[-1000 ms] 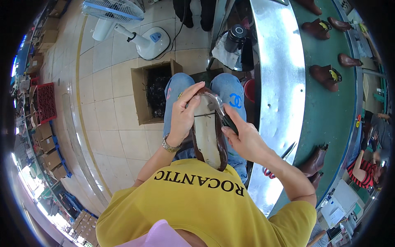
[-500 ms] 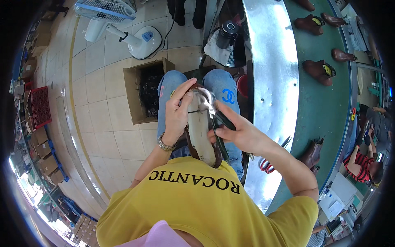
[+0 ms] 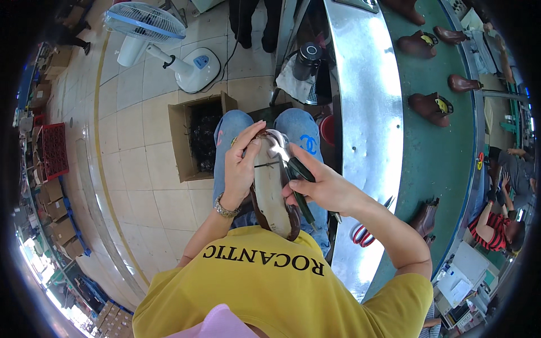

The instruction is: Finishing and inspecting leather boots on a production line, trimming excess material and checking seams.

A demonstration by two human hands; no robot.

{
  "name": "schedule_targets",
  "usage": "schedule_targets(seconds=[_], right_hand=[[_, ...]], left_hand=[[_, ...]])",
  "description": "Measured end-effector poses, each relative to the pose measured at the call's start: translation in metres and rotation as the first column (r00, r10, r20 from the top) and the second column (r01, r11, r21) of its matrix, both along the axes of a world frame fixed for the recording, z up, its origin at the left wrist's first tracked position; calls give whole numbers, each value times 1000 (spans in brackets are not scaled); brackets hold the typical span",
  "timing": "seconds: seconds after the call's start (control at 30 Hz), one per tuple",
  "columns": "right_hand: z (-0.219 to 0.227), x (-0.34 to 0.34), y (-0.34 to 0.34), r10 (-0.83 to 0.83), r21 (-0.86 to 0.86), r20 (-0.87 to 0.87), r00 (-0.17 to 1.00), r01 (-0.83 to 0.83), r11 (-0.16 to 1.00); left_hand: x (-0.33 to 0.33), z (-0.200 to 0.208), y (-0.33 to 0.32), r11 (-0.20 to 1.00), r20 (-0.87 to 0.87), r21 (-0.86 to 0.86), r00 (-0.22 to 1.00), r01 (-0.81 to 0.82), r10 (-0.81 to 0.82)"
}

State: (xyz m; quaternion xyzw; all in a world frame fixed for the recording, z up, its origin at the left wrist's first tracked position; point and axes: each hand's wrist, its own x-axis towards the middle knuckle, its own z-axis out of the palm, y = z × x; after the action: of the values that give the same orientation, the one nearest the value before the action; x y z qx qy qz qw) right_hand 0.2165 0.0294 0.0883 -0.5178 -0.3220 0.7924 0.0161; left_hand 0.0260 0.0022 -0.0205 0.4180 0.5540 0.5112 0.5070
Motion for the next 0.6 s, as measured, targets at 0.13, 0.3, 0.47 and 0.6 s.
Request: schedule_targets(seconds=[0.13,0.3,0.47,0.6], right_hand=[[-17,4,-19,149,383,146,978,-195,903],[-16,0,-29,151,492,251,956,-260,831],[-19,6,-25,196,557,296,935,-336,760],[26,3,8,402,513,527,749,-657,553]], left_hand=[[1,0,-1,1000,9,-21,1000,11,-11],[-5,4,-1,988,296,-155,955,22,25],[1,0,6,931,396,-364,905,0,155],[-4,-1,2,965,201,-261,978,-4,59]])
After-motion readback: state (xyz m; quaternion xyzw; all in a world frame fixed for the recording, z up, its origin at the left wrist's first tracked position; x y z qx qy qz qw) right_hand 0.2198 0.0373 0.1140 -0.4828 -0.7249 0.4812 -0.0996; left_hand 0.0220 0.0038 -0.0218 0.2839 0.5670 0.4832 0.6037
